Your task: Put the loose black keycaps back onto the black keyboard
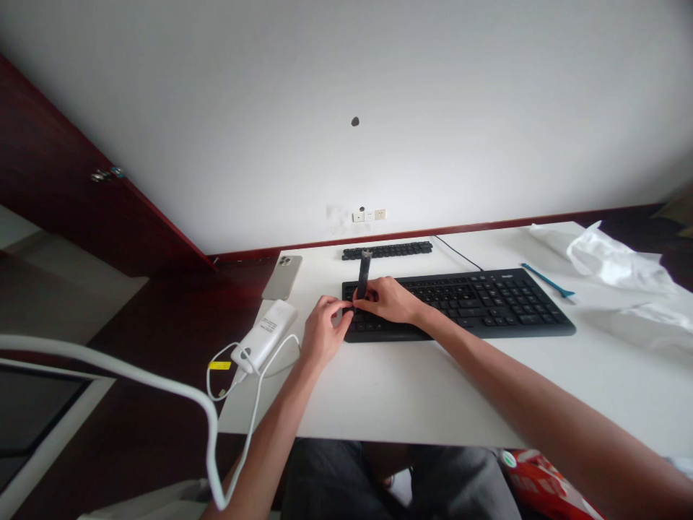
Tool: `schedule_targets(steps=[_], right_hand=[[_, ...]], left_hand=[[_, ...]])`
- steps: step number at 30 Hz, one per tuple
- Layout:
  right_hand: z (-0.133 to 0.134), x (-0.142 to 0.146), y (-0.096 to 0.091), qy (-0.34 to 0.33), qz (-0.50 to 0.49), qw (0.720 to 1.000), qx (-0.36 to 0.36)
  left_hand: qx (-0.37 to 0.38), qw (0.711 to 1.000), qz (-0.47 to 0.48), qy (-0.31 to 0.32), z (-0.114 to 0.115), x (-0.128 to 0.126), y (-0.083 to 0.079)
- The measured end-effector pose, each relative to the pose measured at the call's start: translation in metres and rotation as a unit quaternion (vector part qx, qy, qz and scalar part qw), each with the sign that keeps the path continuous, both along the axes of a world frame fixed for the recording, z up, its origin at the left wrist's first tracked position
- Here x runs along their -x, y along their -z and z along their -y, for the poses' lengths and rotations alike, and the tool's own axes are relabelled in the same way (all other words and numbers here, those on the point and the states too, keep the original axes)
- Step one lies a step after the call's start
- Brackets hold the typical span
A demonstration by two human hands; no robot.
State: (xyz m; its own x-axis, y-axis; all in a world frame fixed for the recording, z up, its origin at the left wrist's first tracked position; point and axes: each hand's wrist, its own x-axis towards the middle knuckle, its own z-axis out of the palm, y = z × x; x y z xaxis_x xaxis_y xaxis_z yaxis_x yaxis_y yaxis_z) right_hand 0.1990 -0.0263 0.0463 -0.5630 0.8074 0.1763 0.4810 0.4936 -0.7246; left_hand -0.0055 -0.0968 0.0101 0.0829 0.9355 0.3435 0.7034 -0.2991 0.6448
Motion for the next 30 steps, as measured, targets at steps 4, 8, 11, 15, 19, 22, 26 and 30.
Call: schedule_targets(steps=[4,8,11,15,19,22,26,30], right_hand=[[0.0,-0.007,0.0,-0.062,-0.044,0.997,0.003],[0.001,-0.009,0.0,-0.083,-0.058,0.995,-0.001],[-0.001,-0.008,0.004,-0.086,-0.07,0.994,0.021],[-0.003,-0.007,0.008,-0.081,-0.083,0.993,0.027],[0.0,-0.005,0.006,-0.062,-0.075,0.995,0.017],[0.001,-0.004,0.004,-0.06,-0.074,0.995,0.017],[0.003,-0.004,0.0,-0.059,-0.069,0.996,0.022],[0.004,-0.004,-0.004,-0.056,-0.075,0.995,0.035]], left_hand=[[-0.002,1.0,0.009,0.002,-0.001,0.0,0.001],[0.001,1.0,0.018,0.008,0.0,0.0,0.0],[0.004,1.0,0.021,0.011,0.001,0.0,-0.001],[0.009,1.0,0.017,-0.002,0.0,-0.004,-0.003],[0.011,1.0,0.01,0.001,-0.006,-0.011,-0.004],[0.006,1.0,0.006,0.0,-0.008,-0.014,-0.004],[0.0,1.0,0.01,-0.004,-0.007,-0.013,-0.004],[0.005,1.0,0.024,0.009,-0.008,-0.011,-0.003]])
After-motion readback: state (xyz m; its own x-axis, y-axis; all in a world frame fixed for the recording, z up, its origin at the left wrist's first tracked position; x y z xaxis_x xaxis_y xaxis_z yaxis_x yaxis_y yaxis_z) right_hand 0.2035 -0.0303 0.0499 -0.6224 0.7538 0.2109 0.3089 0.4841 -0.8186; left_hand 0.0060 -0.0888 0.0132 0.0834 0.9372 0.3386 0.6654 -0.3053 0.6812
